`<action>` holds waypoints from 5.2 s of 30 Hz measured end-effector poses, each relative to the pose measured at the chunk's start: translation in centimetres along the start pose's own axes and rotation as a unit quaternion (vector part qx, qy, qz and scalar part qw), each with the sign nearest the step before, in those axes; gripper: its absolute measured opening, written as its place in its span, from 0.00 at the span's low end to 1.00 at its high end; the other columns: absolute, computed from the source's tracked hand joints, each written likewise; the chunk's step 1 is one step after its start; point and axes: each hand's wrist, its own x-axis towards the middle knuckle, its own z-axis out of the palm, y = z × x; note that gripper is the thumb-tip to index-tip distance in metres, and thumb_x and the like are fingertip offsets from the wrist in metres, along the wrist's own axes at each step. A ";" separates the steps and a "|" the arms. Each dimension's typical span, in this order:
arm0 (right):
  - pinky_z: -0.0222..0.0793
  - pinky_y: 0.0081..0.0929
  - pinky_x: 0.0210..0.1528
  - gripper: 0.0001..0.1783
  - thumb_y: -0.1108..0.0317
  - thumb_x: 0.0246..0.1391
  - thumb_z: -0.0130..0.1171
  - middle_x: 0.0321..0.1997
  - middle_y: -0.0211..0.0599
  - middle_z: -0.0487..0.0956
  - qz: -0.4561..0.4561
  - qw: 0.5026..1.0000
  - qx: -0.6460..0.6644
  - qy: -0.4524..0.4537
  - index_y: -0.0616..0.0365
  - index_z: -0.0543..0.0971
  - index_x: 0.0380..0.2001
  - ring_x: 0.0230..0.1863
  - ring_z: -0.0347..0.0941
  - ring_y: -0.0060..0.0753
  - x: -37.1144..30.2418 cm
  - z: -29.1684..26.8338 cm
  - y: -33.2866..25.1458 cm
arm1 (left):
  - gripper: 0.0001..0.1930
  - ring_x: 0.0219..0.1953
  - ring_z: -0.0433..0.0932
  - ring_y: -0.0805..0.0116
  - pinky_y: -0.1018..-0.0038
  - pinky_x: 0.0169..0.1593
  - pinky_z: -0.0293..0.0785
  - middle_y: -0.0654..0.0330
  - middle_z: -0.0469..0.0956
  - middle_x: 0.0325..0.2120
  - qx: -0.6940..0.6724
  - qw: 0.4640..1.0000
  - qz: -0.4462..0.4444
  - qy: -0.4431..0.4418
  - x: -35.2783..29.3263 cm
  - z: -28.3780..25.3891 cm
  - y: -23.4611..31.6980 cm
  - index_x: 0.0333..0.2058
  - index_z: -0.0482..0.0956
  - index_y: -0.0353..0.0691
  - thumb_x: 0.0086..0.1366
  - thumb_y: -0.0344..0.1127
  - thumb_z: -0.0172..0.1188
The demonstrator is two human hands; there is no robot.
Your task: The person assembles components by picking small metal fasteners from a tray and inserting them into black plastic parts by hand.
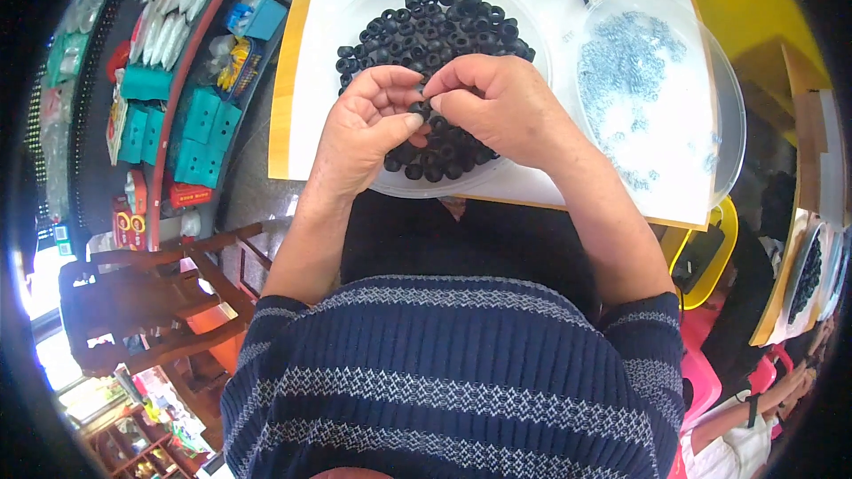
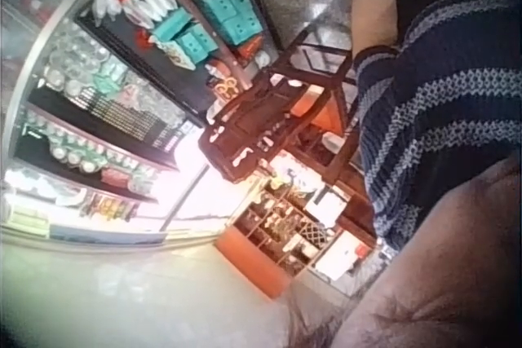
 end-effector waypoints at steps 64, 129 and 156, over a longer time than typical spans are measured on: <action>0.67 0.32 0.35 0.14 0.65 0.37 0.55 0.27 0.41 0.73 -0.238 0.917 -0.307 0.087 0.61 0.72 0.30 0.32 0.70 0.42 -0.2 2.3 0.0 | 0.09 0.24 0.74 0.76 0.83 0.29 0.73 0.61 0.75 0.24 -0.017 0.998 -0.058 -0.006 -0.1 -0.3 0.0 0.31 0.74 0.33 0.57 0.34 0.53; 0.66 0.16 0.30 0.08 0.68 0.47 0.54 0.23 0.30 0.76 -0.044 0.998 0.050 0.010 0.59 0.77 0.31 0.27 0.70 0.18 0.1 -0.4 0.3 | 0.12 0.26 0.76 0.71 0.78 0.30 0.76 0.56 0.74 0.26 -0.081 0.995 -0.051 -0.012 0.0 -0.1 0.2 0.37 0.68 0.31 0.55 0.29 0.55; 0.68 0.19 0.32 0.08 0.68 0.46 0.53 0.26 0.35 0.76 -0.129 0.990 -0.041 0.044 0.58 0.77 0.30 0.28 0.73 0.25 0.3 0.4 0.7 | 0.13 0.29 0.76 0.68 0.75 0.32 0.76 0.54 0.75 0.29 -0.073 0.995 -0.069 -0.018 0.2 0.0 0.2 0.39 0.71 0.32 0.55 0.29 0.54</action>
